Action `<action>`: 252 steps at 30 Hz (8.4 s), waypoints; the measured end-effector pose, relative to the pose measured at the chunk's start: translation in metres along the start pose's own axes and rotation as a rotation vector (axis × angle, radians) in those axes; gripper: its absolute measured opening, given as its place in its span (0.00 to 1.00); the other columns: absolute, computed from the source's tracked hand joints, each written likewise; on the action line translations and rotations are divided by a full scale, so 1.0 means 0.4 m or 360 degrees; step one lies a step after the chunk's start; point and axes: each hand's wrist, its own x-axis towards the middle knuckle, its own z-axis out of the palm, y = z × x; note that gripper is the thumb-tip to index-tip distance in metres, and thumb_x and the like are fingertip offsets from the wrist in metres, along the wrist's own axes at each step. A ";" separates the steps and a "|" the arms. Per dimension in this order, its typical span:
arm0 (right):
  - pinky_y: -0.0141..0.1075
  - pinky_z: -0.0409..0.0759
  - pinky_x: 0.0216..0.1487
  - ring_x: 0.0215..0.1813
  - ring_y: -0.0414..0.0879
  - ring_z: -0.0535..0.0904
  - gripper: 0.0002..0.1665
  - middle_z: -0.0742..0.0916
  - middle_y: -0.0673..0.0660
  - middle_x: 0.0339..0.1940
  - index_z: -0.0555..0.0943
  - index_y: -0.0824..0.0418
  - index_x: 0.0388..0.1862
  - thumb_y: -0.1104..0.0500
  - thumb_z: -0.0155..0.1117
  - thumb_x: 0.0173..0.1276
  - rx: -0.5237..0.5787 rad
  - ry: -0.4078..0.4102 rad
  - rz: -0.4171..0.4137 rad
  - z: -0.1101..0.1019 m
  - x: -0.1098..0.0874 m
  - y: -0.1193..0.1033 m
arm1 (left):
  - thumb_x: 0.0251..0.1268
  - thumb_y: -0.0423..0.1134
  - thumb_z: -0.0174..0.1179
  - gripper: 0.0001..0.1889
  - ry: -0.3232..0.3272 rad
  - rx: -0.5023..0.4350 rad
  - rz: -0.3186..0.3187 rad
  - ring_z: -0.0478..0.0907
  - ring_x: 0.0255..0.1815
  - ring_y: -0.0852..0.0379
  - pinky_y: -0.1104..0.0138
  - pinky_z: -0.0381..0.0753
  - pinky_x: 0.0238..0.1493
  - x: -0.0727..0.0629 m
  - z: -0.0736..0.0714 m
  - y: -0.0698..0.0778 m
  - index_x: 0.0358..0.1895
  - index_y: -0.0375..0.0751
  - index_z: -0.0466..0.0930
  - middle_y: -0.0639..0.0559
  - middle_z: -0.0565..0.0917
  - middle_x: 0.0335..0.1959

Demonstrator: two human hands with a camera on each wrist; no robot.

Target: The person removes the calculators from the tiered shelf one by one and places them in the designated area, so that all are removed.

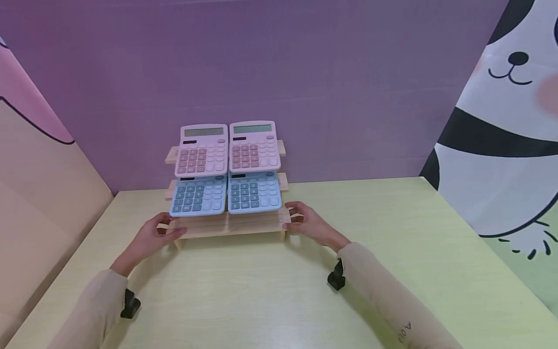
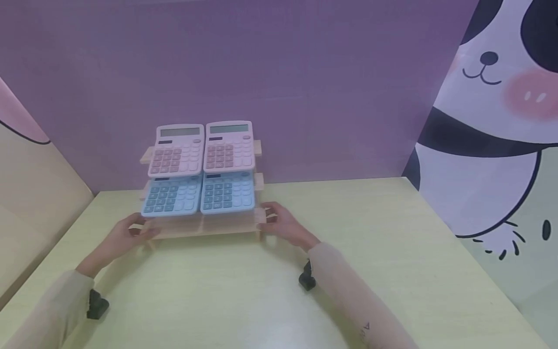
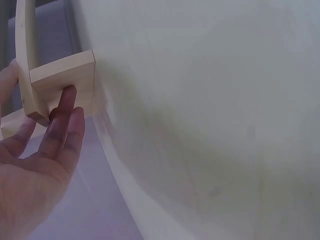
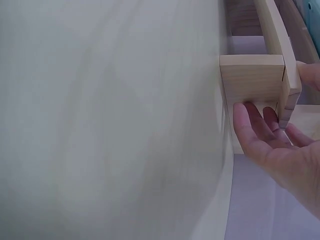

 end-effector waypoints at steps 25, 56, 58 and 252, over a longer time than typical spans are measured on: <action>0.37 0.79 0.50 0.56 0.57 0.71 0.38 0.69 0.68 0.58 0.57 0.67 0.66 0.66 0.62 0.60 -0.0012 0.0006 -0.0006 0.000 0.010 0.012 | 0.56 0.52 0.62 0.33 0.0017 -0.0064 -0.0019 0.75 0.40 0.47 0.67 0.78 0.38 0.004 0.005 -0.014 0.59 0.35 0.63 0.38 0.69 0.53; 0.36 0.80 0.49 0.55 0.53 0.70 0.40 0.66 0.71 0.60 0.52 0.71 0.68 0.67 0.60 0.61 -0.0023 -0.0018 0.0013 -0.015 0.015 0.020 | 0.59 0.42 0.61 0.27 0.0020 -0.0131 0.0069 0.74 0.45 0.46 0.62 0.78 0.46 0.009 0.003 -0.008 0.59 0.33 0.66 0.39 0.71 0.56; 0.35 0.79 0.50 0.55 0.52 0.70 0.41 0.66 0.71 0.61 0.51 0.71 0.68 0.66 0.60 0.61 -0.0019 -0.0027 0.0014 -0.017 0.016 0.022 | 0.59 0.43 0.61 0.27 0.0013 -0.0141 0.0076 0.74 0.45 0.47 0.63 0.78 0.45 0.009 0.003 -0.011 0.59 0.33 0.66 0.39 0.72 0.56; 0.34 0.75 0.56 0.54 0.46 0.72 0.30 0.71 0.54 0.54 0.57 0.60 0.69 0.71 0.46 0.68 0.0697 0.0637 -0.0120 0.025 0.161 -0.230 | 0.61 0.41 0.59 0.27 -0.0120 -0.0349 0.0042 0.69 0.56 0.44 0.59 0.76 0.54 0.025 -0.011 -0.060 0.62 0.38 0.63 0.40 0.67 0.60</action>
